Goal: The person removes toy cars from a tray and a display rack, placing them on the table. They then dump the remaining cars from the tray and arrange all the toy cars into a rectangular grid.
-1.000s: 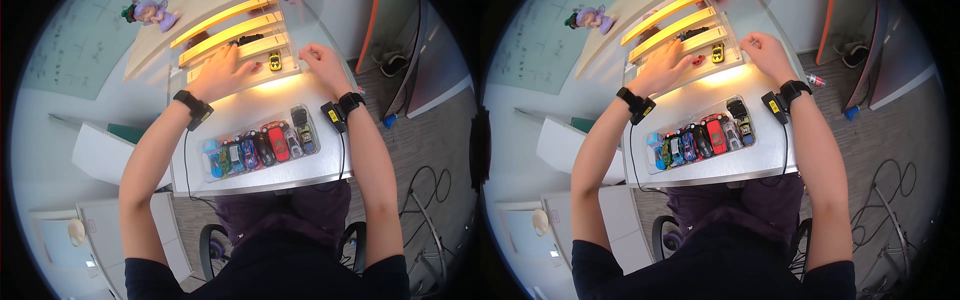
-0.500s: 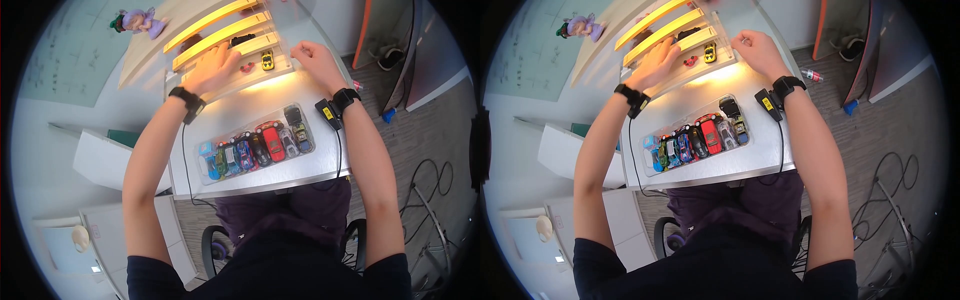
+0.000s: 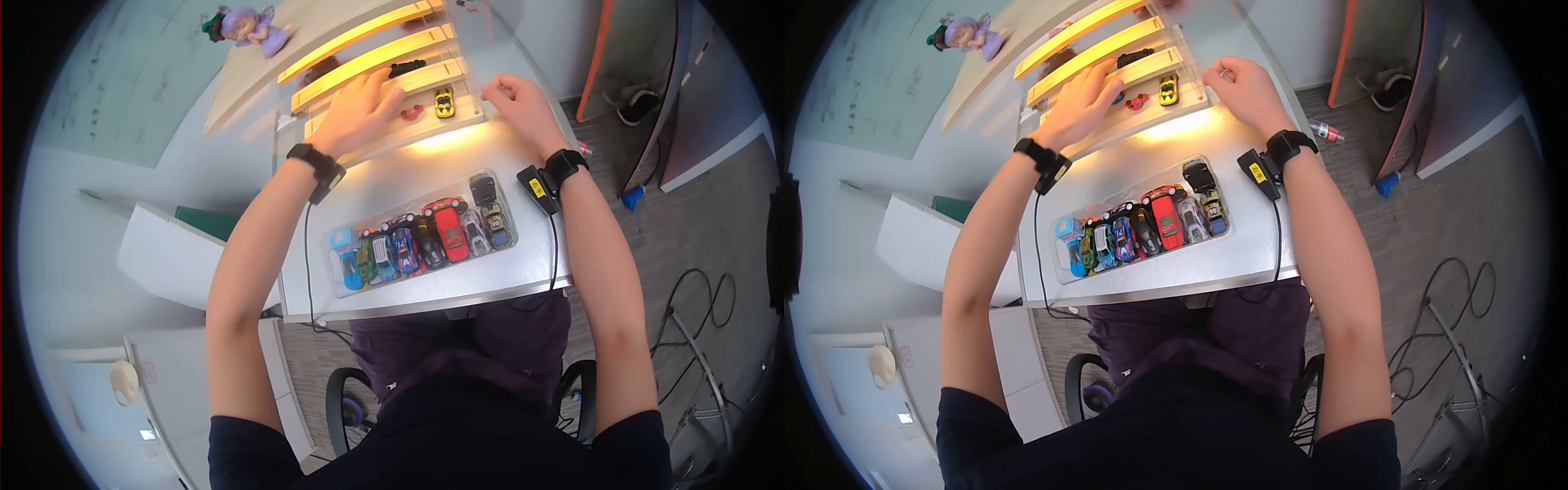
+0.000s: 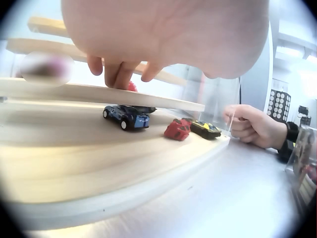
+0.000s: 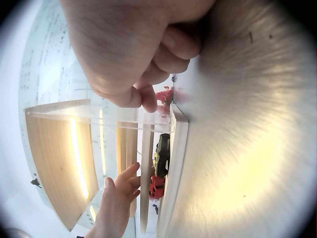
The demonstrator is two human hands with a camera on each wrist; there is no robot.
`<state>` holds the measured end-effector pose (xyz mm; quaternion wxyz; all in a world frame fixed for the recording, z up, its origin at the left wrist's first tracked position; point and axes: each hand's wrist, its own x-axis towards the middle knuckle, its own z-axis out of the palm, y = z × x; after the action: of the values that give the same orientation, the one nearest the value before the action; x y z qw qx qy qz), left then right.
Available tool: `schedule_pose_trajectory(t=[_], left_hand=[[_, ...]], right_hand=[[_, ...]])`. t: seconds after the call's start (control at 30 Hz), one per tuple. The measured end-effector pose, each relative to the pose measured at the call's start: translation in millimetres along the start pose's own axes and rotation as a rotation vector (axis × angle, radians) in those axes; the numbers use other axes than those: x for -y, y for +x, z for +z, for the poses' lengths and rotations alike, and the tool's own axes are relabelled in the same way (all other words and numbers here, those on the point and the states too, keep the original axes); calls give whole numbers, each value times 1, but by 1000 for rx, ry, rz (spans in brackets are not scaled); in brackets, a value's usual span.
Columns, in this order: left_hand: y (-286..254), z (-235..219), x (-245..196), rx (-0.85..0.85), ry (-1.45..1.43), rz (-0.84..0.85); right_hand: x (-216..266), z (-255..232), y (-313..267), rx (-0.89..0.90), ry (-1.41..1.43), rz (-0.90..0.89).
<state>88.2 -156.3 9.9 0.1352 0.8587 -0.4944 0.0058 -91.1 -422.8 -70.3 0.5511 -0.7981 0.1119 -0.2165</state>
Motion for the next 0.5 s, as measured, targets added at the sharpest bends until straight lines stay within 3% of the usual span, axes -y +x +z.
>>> schedule_pose_trajectory(t=[0.3,0.4,0.5], left_hand=[[15,1,-19,136,139,-37],[27,13,-14,76,51,-42],[30,0,-27,171,-73,-117]], right_hand=[[-8,4,5,-1,-7,-9],[-3,3,3,-12,-11,16],[-1,1,2,3,5,31]])
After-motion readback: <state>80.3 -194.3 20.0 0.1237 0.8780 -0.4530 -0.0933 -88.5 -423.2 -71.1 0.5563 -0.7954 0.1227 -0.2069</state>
